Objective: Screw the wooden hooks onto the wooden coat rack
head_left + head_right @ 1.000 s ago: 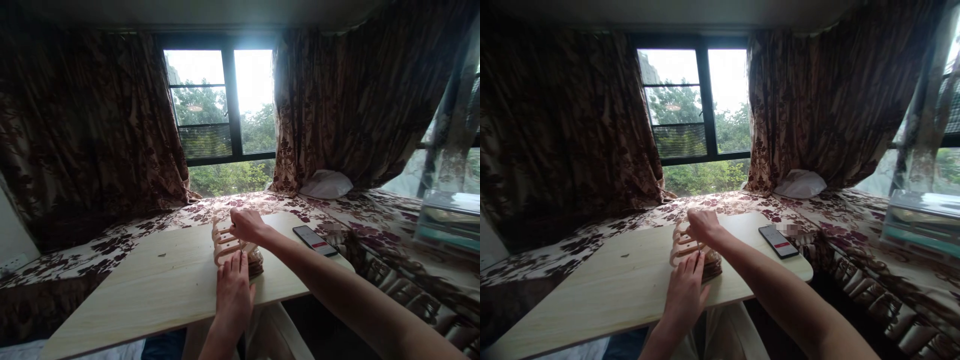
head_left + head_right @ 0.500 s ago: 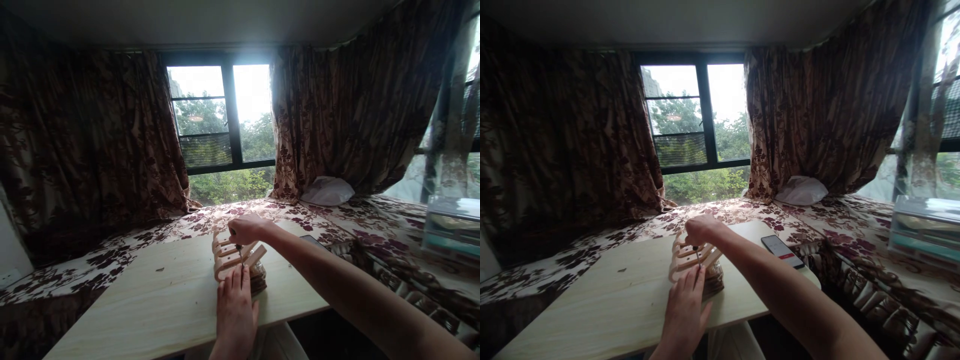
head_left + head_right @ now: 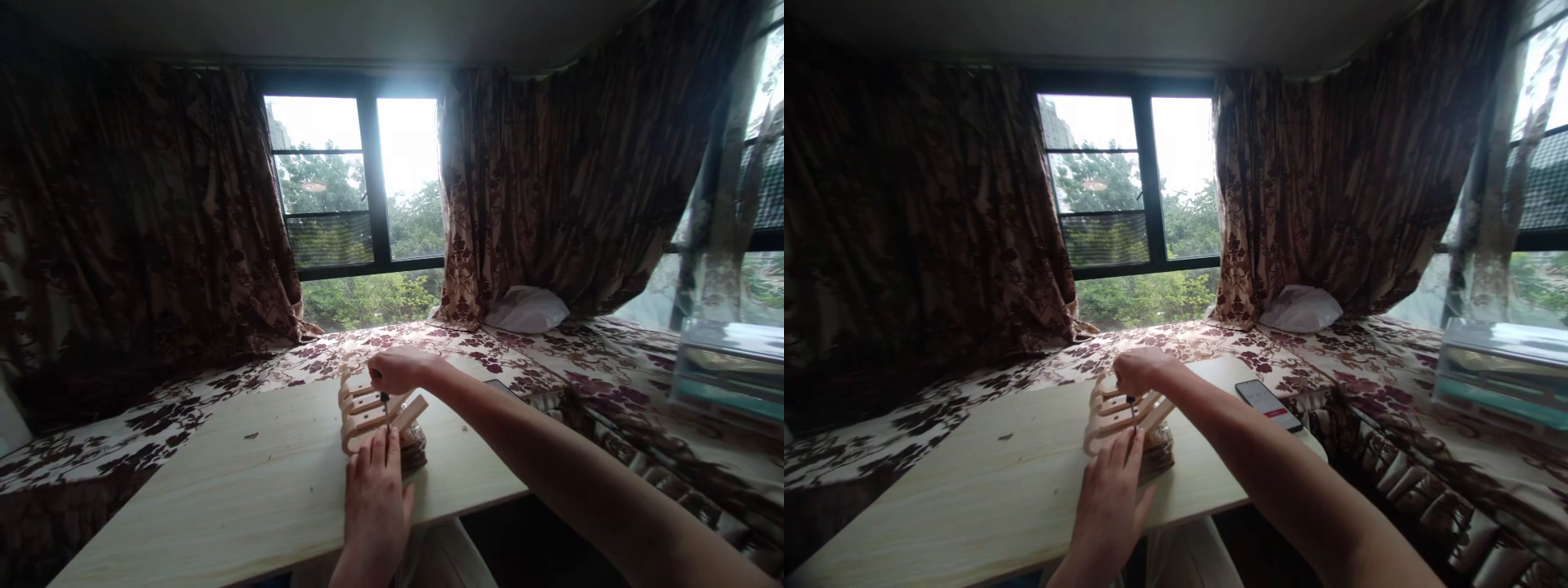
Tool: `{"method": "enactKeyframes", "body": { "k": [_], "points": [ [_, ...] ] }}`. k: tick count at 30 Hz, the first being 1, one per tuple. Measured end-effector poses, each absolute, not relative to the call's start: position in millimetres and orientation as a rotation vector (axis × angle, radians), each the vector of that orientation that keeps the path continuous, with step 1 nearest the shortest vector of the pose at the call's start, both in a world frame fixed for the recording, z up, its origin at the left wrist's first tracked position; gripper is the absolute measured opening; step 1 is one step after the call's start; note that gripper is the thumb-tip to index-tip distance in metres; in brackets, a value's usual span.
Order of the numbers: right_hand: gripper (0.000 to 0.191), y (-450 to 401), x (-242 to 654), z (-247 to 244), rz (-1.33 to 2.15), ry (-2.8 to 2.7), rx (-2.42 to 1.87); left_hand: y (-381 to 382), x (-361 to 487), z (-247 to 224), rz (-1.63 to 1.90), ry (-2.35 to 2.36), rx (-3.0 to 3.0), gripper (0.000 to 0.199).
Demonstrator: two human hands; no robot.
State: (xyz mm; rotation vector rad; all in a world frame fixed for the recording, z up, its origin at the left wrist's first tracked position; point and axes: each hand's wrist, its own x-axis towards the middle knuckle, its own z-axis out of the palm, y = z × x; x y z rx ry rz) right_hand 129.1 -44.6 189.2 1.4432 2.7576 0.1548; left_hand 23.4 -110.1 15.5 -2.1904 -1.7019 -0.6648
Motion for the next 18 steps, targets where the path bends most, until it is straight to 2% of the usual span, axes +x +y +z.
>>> {"method": "enactKeyframes", "body": {
  "k": [18],
  "points": [
    [0.028,-38.9,129.5,190.2,0.101,2.720,1.471,-112.1,26.8,22.4,-0.615,-1.768,-2.216,0.061]
  ]
}}
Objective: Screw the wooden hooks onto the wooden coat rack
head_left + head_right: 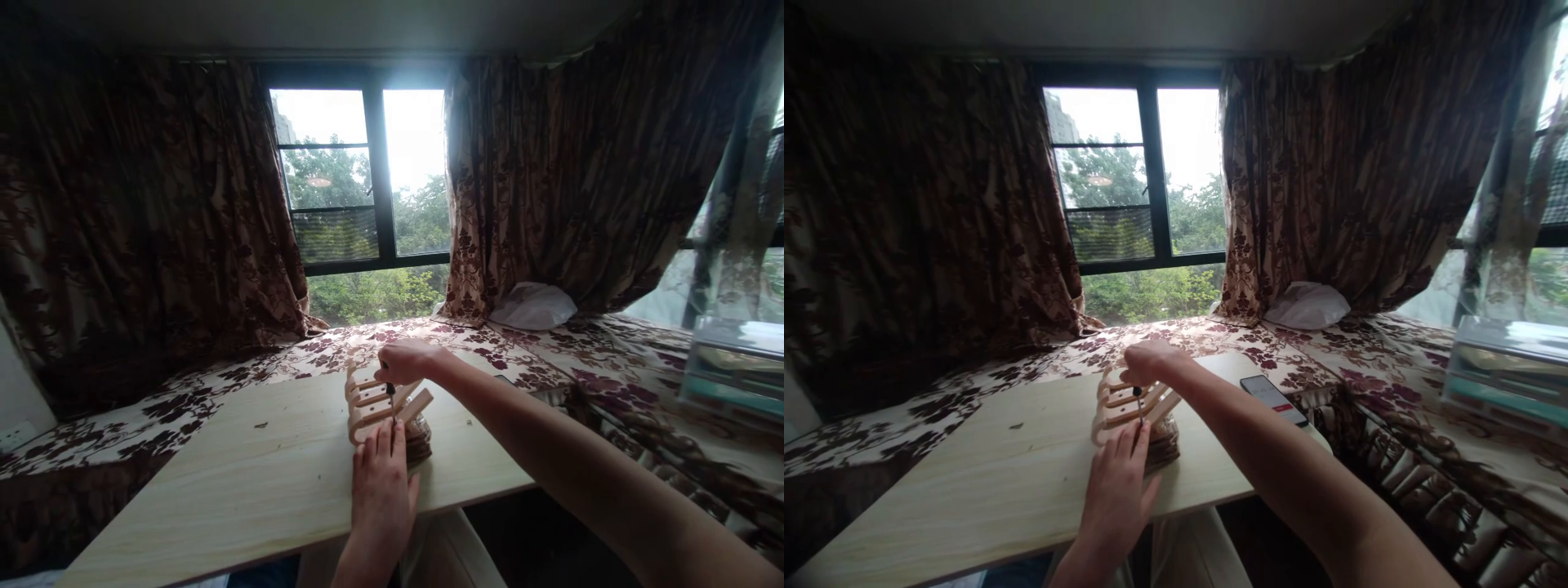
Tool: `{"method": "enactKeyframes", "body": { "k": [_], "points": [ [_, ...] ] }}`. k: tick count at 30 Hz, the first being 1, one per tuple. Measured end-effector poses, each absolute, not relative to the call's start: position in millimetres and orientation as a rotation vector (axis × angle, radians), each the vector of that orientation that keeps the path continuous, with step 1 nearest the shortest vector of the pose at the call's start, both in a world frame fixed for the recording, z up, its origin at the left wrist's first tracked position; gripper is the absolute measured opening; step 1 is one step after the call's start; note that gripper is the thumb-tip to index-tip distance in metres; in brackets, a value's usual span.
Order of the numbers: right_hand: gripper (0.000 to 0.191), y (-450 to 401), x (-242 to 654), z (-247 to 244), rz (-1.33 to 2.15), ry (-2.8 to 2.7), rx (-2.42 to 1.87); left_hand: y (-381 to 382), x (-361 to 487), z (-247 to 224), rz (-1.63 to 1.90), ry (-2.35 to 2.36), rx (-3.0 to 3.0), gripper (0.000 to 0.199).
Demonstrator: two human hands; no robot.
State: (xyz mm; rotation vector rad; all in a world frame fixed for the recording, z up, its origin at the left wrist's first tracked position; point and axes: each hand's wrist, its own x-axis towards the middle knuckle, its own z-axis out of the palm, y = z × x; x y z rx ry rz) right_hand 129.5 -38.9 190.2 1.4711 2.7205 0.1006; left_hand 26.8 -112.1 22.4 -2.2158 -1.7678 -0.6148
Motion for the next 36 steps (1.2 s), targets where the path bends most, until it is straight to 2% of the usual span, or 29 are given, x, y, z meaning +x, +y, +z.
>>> {"method": "enactKeyframes", "body": {
  "k": [36],
  "points": [
    [0.028,-40.8,122.1,188.8,0.178,2.697,1.477,-110.9,25.0,21.8,-0.625,-1.764,-2.221,0.059]
  ]
}}
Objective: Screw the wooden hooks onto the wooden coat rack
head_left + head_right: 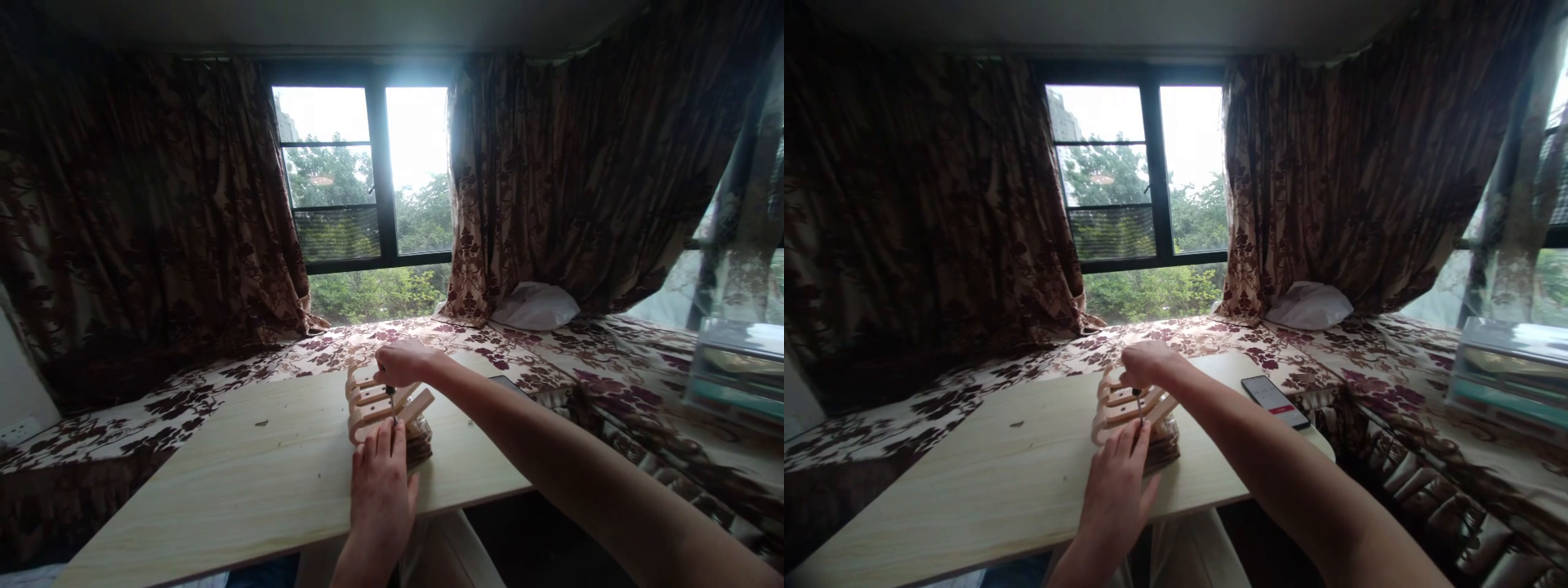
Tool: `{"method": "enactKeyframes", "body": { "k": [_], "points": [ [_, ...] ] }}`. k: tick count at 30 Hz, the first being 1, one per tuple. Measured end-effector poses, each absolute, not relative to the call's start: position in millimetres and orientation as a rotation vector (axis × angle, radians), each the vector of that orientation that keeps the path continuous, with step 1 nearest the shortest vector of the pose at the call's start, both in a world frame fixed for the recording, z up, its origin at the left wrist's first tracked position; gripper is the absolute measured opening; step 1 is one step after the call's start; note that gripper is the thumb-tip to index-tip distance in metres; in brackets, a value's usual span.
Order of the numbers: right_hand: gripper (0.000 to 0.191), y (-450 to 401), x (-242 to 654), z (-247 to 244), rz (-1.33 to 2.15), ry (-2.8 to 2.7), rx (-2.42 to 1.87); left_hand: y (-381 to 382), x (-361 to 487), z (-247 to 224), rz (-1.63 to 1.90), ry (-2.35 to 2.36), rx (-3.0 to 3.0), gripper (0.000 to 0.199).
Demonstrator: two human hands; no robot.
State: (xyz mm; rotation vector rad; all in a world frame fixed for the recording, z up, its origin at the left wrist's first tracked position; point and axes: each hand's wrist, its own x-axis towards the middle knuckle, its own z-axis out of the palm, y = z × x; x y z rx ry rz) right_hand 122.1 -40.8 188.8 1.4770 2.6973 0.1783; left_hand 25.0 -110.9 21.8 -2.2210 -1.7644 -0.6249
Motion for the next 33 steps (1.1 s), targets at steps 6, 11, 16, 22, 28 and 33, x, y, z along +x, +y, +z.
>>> {"method": "enactKeyframes", "body": {
  "k": [6,11,16,22,28,33],
  "points": [
    [0.026,-43.2,129.0,194.0,0.147,2.725,1.419,-109.7,26.3,21.7,-0.640,-1.790,-2.210,0.059],
    [0.027,-42.4,128.5,191.7,0.150,2.700,1.460,-111.0,26.1,22.8,-0.626,-1.783,-2.221,0.059],
    [0.026,-40.7,126.0,196.8,0.077,2.705,1.401,-111.3,26.1,23.0,-0.622,-1.790,-2.213,0.059],
    [0.028,-39.6,121.6,185.6,0.152,2.717,1.476,-109.8,25.4,20.2,-0.637,-1.771,-2.210,0.059],
    [0.027,-39.8,120.1,183.9,0.170,2.725,1.486,-109.7,23.1,15.7,-0.673,-1.730,-2.177,0.058],
    [0.029,-37.7,117.9,181.3,0.225,2.729,1.518,-109.7,22.6,11.9,-0.688,-1.719,-2.175,0.058]
  ]
}}
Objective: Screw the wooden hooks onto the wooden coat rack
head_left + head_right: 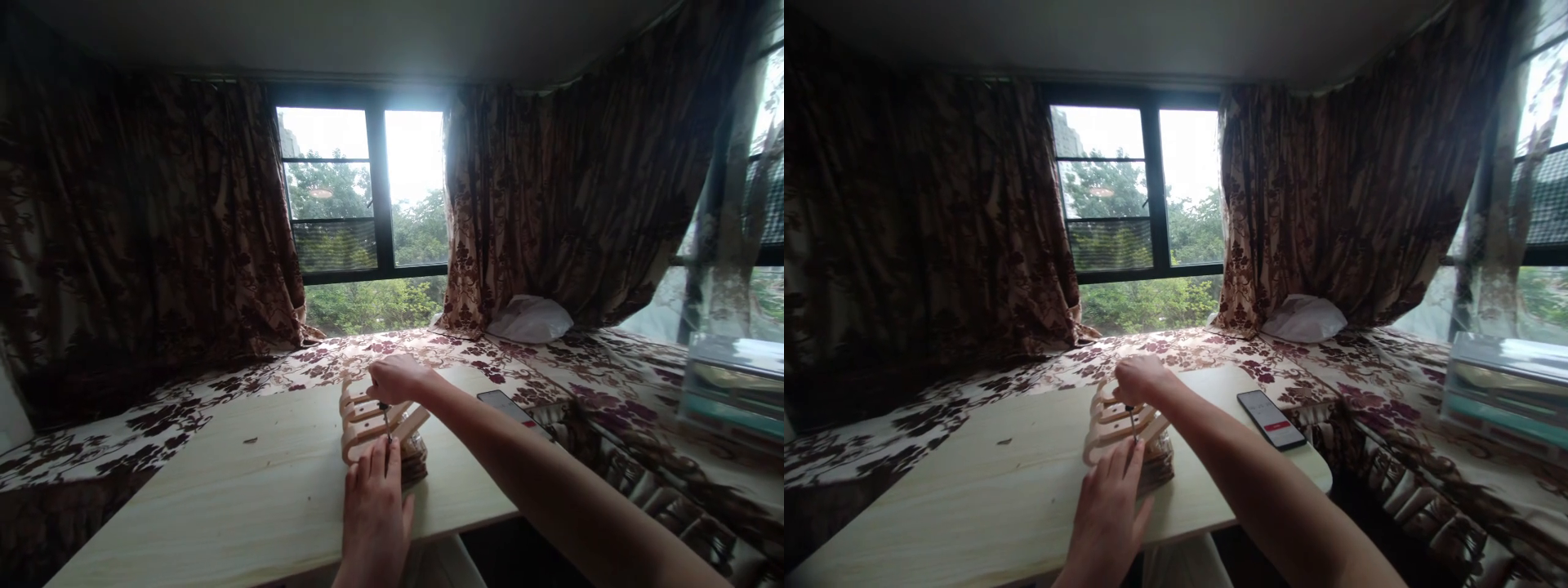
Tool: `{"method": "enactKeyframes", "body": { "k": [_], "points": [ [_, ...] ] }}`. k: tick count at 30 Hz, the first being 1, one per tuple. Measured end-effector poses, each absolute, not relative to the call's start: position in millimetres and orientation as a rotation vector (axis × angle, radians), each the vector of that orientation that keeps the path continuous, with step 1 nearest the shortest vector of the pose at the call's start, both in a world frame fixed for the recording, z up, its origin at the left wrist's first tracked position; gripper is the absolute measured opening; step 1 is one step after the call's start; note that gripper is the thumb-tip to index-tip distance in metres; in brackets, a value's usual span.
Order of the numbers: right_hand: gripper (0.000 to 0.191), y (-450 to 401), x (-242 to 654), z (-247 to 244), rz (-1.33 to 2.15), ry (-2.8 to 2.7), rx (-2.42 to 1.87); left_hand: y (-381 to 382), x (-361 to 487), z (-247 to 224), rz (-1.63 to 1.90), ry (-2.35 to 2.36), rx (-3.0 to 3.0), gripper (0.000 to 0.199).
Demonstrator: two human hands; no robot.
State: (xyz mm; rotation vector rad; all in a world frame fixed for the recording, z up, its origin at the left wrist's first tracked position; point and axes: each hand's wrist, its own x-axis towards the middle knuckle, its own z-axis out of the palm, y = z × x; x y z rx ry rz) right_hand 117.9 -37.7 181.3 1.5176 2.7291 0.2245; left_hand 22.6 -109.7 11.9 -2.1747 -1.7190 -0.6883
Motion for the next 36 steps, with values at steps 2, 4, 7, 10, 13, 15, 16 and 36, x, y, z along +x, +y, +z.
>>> {"method": "enactKeyframes", "body": {
  "k": [2,4,7,10,13,15,16,36],
  "points": [
    [0.029,-36.9,117.7,182.9,0.232,2.711,1.530,-108.4,23.1,10.9,-0.687,-1.725,-2.169,0.059],
    [0.028,-37.1,118.8,186.6,0.211,2.699,1.507,-106.7,23.7,10.4,-0.680,-1.737,-2.164,0.060],
    [0.026,-39.1,122.0,190.8,0.168,2.715,1.438,-105.5,24.3,10.9,-0.671,-1.746,-2.164,0.062],
    [0.026,-40.5,124.5,188.8,0.160,2.740,1.414,-107.5,24.6,12.9,-0.672,-1.737,-2.165,0.060],
    [0.027,-40.0,124.8,185.1,0.181,2.735,1.456,-110.8,24.3,15.6,-0.673,-1.730,-2.171,0.057],
    [0.028,-39.4,123.9,185.8,0.184,2.721,1.472,-112.0,24.1,17.4,-0.668,-1.727,-2.181,0.057],
    [0.028,-39.2,123.4,187.2,0.181,2.717,1.465,-112.1,24.1,18.2,-0.666,-1.730,-2.186,0.057],
    [0.027,-35.1,124.0,190.0,0.111,2.722,1.401,-113.7,27.0,26.5,-0.645,-1.732,-2.243,0.057]
  ]
}}
